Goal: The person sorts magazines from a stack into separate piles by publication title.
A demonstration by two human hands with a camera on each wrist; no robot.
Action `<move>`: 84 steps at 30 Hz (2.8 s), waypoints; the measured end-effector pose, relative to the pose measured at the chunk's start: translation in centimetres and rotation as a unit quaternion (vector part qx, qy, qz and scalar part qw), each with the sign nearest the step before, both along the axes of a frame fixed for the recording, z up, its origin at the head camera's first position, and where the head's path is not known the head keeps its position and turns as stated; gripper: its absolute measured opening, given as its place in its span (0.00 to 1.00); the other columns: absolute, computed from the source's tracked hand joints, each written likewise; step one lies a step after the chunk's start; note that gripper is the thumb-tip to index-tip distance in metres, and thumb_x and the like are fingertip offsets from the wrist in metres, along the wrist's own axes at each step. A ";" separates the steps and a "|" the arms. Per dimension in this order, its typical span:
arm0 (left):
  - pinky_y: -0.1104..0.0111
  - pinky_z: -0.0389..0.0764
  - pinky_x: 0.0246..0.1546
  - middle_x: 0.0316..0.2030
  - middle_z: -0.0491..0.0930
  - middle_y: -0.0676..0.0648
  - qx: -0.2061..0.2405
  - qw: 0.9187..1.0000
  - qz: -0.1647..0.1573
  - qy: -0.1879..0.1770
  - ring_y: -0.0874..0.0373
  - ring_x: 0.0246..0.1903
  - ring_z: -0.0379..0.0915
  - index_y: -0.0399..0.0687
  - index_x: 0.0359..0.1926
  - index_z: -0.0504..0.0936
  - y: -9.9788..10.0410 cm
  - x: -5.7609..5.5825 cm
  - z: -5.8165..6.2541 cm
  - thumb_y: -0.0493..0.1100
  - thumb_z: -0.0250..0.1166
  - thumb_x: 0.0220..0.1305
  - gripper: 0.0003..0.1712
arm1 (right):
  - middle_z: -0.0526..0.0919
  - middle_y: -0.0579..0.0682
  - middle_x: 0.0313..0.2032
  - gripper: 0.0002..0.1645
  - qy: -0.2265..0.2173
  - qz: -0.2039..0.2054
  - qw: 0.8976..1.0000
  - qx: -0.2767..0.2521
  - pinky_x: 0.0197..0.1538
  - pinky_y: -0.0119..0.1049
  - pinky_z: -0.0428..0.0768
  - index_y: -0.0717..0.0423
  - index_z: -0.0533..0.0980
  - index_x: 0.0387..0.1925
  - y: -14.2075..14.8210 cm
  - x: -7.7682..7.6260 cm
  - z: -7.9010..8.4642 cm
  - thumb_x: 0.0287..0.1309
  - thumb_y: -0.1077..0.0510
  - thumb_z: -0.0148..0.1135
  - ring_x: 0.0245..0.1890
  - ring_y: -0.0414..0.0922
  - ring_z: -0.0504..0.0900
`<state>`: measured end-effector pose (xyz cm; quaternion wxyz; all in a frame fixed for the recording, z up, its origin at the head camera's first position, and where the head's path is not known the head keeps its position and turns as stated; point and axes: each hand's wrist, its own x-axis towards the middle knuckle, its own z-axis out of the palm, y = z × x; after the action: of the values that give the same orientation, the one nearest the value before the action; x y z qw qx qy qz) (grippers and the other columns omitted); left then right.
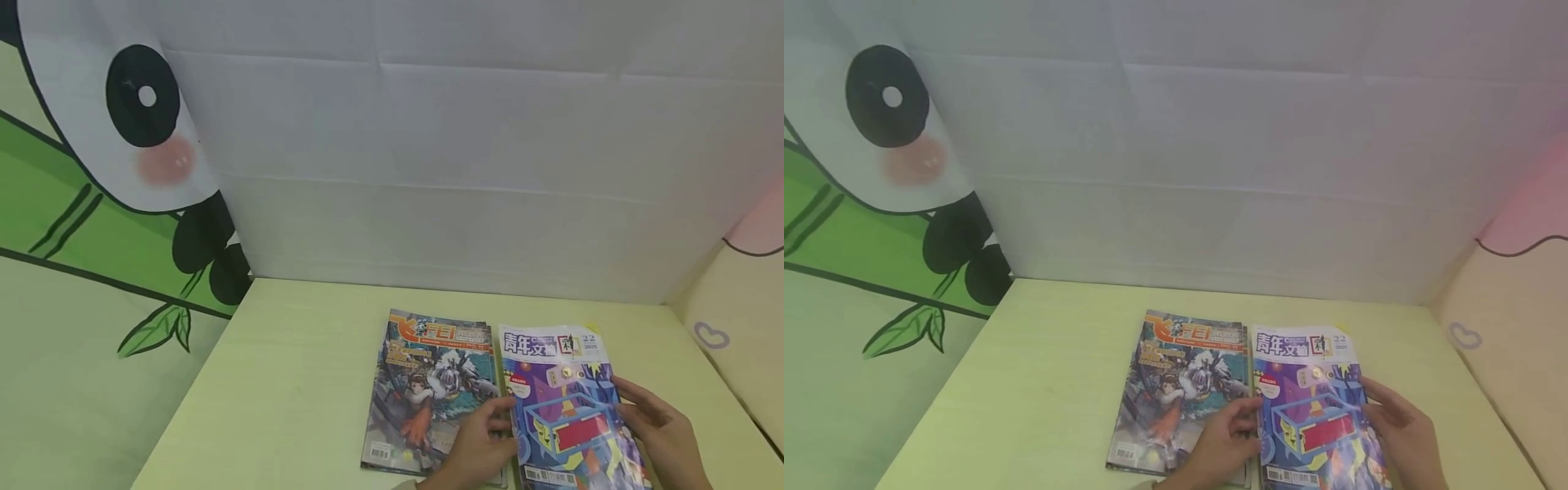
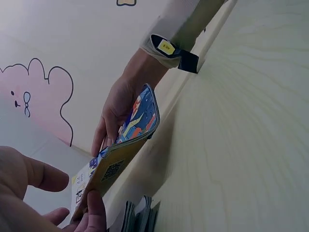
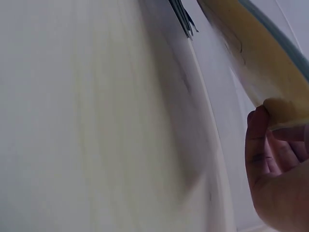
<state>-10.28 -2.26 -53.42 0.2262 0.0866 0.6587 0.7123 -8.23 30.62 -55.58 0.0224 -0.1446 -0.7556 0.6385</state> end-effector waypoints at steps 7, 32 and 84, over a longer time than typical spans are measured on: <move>0.54 0.92 0.55 0.60 0.86 0.47 0.042 0.998 0.009 -0.045 0.49 0.57 0.87 0.47 0.68 0.82 2.0 0.5 -0.3 0.23 0.69 0.60 0.35 | 0.89 0.20 0.48 0.26 -0.022 0.000 1.000 -0.019 0.40 0.35 0.93 0.39 0.82 0.73 2.2 0.1 -0.1 0.79 0.55 0.69 0.42 0.34 0.92; 0.54 0.92 0.55 0.67 0.80 0.53 -0.021 0.995 -0.060 -0.072 0.51 0.53 0.88 0.62 0.69 0.80 5.1 0.3 -0.6 0.29 0.73 0.65 0.35 | 0.90 0.23 0.45 0.21 -0.047 -0.006 0.998 -0.045 0.36 0.45 0.94 0.25 0.85 0.67 5.9 -0.2 -1.1 0.83 0.52 0.65 0.37 0.43 0.94; 0.69 0.85 0.59 0.76 0.71 0.44 -0.013 0.986 -0.153 0.063 0.50 0.64 0.82 0.50 0.83 0.67 -1.0 -1.4 1.1 0.40 0.68 0.78 0.38 | 0.78 0.39 0.69 0.38 -0.014 0.002 0.969 0.246 0.43 0.17 0.79 0.61 0.65 0.83 4.4 -1.4 0.0 0.85 0.45 0.60 0.54 0.25 0.76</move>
<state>-11.73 -3.29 -52.29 0.2919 0.2285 0.6601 0.6533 -9.61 35.03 -55.59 0.0457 -0.1417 -0.8898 0.4313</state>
